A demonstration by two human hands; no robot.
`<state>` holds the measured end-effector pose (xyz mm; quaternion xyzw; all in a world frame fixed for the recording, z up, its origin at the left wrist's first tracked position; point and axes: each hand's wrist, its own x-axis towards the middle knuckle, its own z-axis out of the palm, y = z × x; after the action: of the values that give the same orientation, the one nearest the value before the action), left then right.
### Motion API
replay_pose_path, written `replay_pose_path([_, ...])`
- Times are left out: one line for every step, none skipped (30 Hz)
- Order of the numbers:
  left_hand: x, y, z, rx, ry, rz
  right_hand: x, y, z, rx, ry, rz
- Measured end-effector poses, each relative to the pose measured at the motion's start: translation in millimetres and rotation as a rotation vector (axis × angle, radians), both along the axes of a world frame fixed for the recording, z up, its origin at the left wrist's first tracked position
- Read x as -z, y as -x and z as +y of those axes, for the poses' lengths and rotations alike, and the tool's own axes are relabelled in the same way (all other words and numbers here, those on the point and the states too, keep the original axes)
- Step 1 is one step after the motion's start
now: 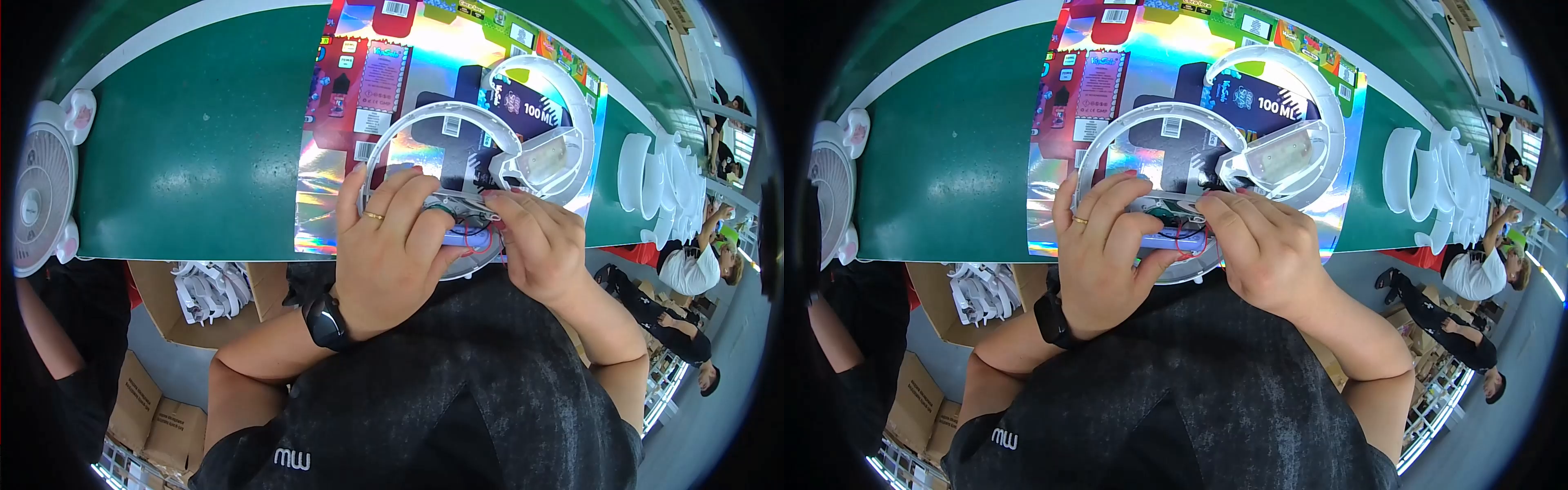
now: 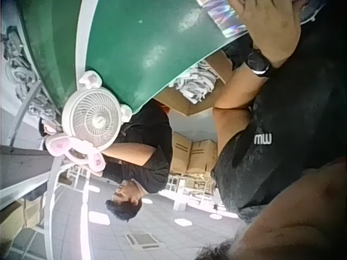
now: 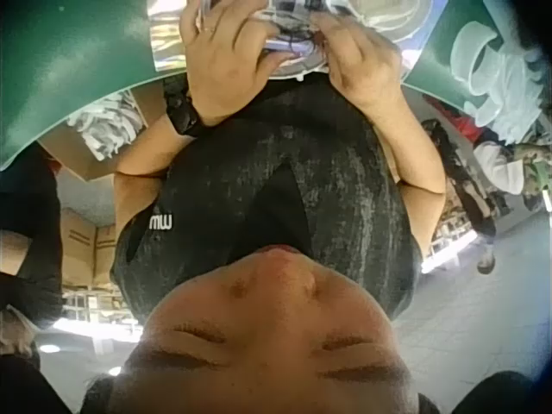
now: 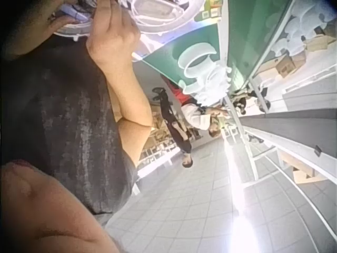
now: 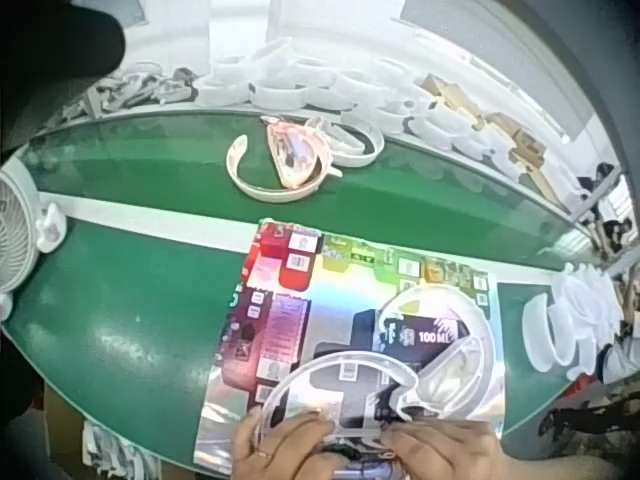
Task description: The person assembles LED ring light components by hand, connecting wires to a circuit board and securing them within a plastic housing alongside a fan.
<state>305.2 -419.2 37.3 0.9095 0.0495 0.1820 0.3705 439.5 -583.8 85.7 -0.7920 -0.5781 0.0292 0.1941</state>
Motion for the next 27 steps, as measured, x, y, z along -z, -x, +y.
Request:
replay_pose_path([0.2, 0.3, 0.3, 0.003, 0.005, 0.002, -2.1, 0.2, 0.5, 0.002, 0.017, 0.006])
replay_pose_path([0.5, 0.5, 0.6, 0.006, 0.01, 0.005, -3.2, 0.2, 0.6, 0.004, 0.034, 0.012])
replay_pose_path([0.9, 0.7, 0.7, 0.009, 0.011, 0.005, -3.1, 0.0, 0.4, 0.007, 0.035, 0.012])
replay_pose_path([1.2, 0.6, 0.4, 0.002, 0.014, -0.007, -3.5, -0.6, -0.3, 0.002, 0.019, 0.022])
replay_pose_path([1.4, 0.5, 0.3, -0.005, 0.016, -0.019, -3.8, -1.0, -1.1, -0.002, 0.003, 0.032])
replay_pose_path([1.2, 0.3, 0.7, -0.001, 0.019, -0.019, -4.6, -0.6, -2.2, 0.003, 0.006, 0.032])
replay_pose_path([0.7, 0.1, 1.1, 0.001, 0.01, -0.012, -5.4, 0.2, -3.3, 0.01, -0.017, 0.029])
replay_pose_path([0.2, -0.2, 1.3, 0.003, 0.001, -0.004, -6.1, 0.6, -4.1, 0.017, -0.04, 0.027])
replay_pose_path([-0.4, -0.5, 1.0, 0.005, 0.003, -0.003, -7.3, 0.5, -3.5, 0.019, -0.038, 0.027])
replay_pose_path([-0.8, -0.6, 1.4, 0.004, 0.005, 0.002, -9.0, 1.3, -1.5, 0.017, -0.024, 0.023])
replay_pose_path([-0.8, -0.8, 1.6, 0.003, 0.006, 0.007, -10.2, 2.3, 0.3, 0.014, -0.009, 0.019])
replay_pose_path([-0.4, -0.8, 1.7, 0.007, 0.006, 0.008, -10.5, 3.5, 1.7, 0.019, -0.01, 0.019])
replay_pose_path([0.0, -0.8, 1.8, 0.001, 0.007, 0.007, -10.9, 4.4, 3.5, 0.026, 0.011, 0.011])
replay_pose_path([0.1, -0.9, 1.9, -0.005, 0.008, 0.007, -11.7, 5.1, 4.9, 0.034, 0.031, 0.003])
replay_pose_path([-0.3, -1.5, 1.9, -0.004, 0.007, 0.007, -13.7, 5.3, 6.3, 0.034, 0.03, 0.003])
replay_pose_path([-0.8, -2.0, 1.6, -0.005, 0.008, 0.009, -15.8, 5.4, 7.9, 0.047, 0.052, 0.009])
replay_pose_path([-1.0, -2.2, 1.6, -0.006, 0.008, 0.011, -16.8, 5.7, 8.7, 0.06, 0.074, 0.014])
replay_pose_path([-0.8, -2.1, 1.7, -0.007, 0.008, 0.012, -16.7, 6.2, 8.6, 0.058, 0.073, 0.015])
replay_pose_path([-0.7, -1.9, 1.8, -0.004, 0.01, 0.013, -17.0, 6.9, 8.0, 0.074, 0.078, 0.019])
replay_pose_path([-0.7, -1.8, 1.9, 0.0, 0.013, 0.015, -17.1, 7.0, 7.7, 0.089, 0.083, 0.023])
replay_pose_path([-0.9, -1.7, 2.0, -0.001, 0.012, 0.015, -16.6, 6.4, 7.8, 0.089, 0.083, 0.024])
replay_pose_path([-1.2, -1.6, 1.9, -0.001, 0.015, 0.014, -16.0, 5.5, 7.8, 0.068, 0.074, 0.014])
replay_pose_path([-1.5, -1.5, 2.0, -0.001, 0.017, 0.013, -15.7, 5.0, 8.0, 0.047, 0.066, 0.004])
replay_pose_path([-1.6, -1.3, 2.1, -0.001, 0.016, 0.013, -17.1, 5.3, 9.1, 0.046, 0.065, 0.004])
replay_pose_path([-1.7, -1.1, 1.8, 0.0, 0.012, 0.012, -20.1, 5.4, 10.6, 0.065, 0.099, 0.023])
replay_pose_path([-1.7, -0.9, 1.3, 0.001, 0.007, 0.011, -22.9, 5.3, 11.6, 0.083, 0.133, 0.042])
replay_pose_path([-1.4, 0.2, -0.2, 0.001, 0.006, 0.011, -24.8, 4.8, 12.0, 0.083, 0.131, 0.042])
